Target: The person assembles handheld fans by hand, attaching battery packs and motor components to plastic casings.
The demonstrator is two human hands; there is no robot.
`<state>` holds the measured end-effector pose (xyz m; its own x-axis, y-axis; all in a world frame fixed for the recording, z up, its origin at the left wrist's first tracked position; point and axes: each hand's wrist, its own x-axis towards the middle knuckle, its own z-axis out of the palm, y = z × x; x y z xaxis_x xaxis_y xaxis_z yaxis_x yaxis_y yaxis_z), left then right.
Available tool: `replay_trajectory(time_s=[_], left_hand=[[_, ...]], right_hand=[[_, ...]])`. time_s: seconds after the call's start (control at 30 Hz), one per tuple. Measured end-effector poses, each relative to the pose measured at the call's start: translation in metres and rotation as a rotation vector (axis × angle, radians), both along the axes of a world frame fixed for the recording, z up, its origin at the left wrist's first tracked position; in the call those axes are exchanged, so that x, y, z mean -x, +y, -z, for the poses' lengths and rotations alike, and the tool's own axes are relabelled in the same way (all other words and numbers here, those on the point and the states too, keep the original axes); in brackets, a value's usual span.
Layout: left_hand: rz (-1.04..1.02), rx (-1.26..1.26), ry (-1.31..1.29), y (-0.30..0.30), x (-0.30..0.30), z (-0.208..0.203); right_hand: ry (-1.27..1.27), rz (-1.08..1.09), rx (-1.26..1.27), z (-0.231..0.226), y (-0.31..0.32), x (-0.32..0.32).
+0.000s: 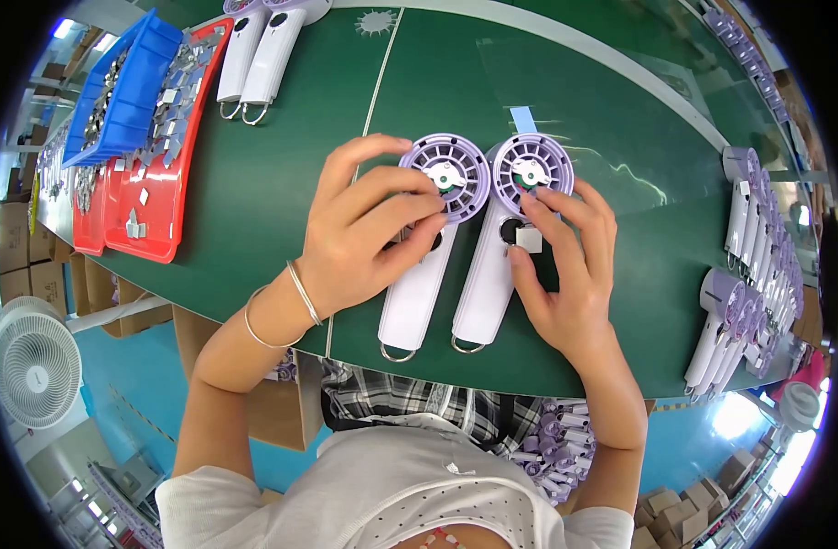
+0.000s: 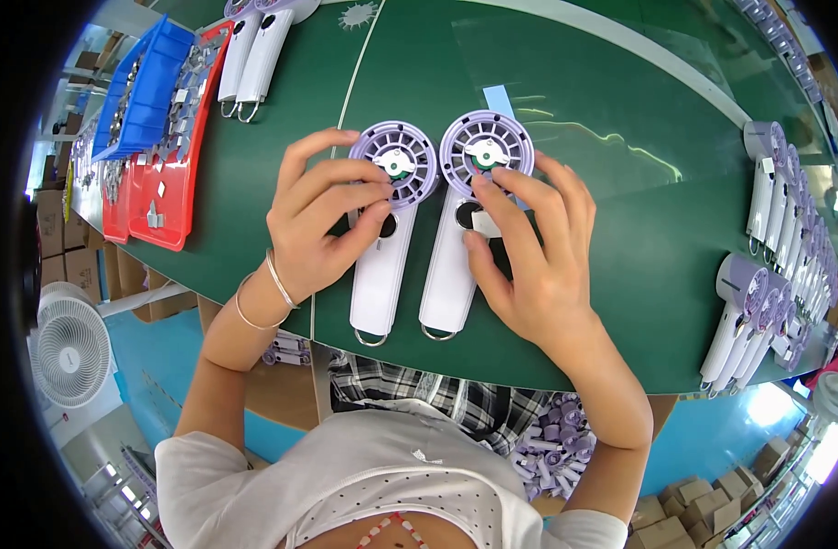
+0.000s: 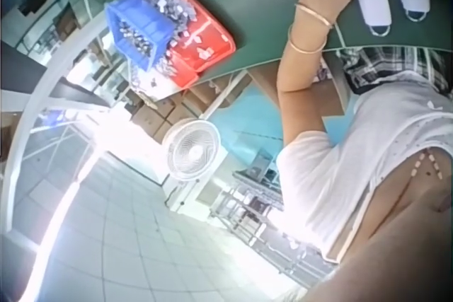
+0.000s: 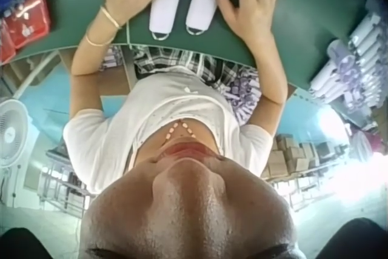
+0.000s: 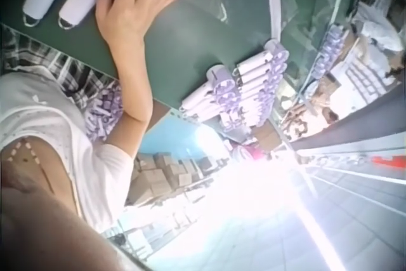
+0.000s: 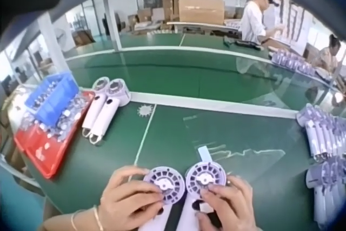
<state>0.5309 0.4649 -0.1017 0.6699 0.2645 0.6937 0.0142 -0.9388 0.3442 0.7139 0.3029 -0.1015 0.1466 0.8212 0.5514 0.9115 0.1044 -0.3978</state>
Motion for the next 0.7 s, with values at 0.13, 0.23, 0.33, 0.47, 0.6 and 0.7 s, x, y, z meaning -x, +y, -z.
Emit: replay_trajectory(time_s=[0.13,0.23,0.33,0.47,0.6,0.7], left_hand=[[0.013,0.061,0.015,0.003,-0.007,0.004],[0.007,0.038,0.046,-0.003,-0.006,0.010],[0.012,-0.001,0.078,-0.004,-0.003,0.012],[0.007,0.053,0.078,-0.004,-0.006,0.009],[0.015,0.112,0.085,-0.004,-0.002,0.009],[0.014,0.146,0.102,-0.006,-0.002,0.006]], right_hand=[[-0.012,0.007,0.012,0.001,0.002,-0.005],[-0.007,-0.006,0.024,0.008,-0.001,-0.005],[-0.020,-0.018,0.035,0.009,-0.002,-0.004],[0.005,-0.013,0.033,0.007,-0.001,-0.004],[0.016,-0.013,0.052,0.002,-0.001,-0.002],[0.034,-0.003,0.037,-0.001,-0.001,0.002]])
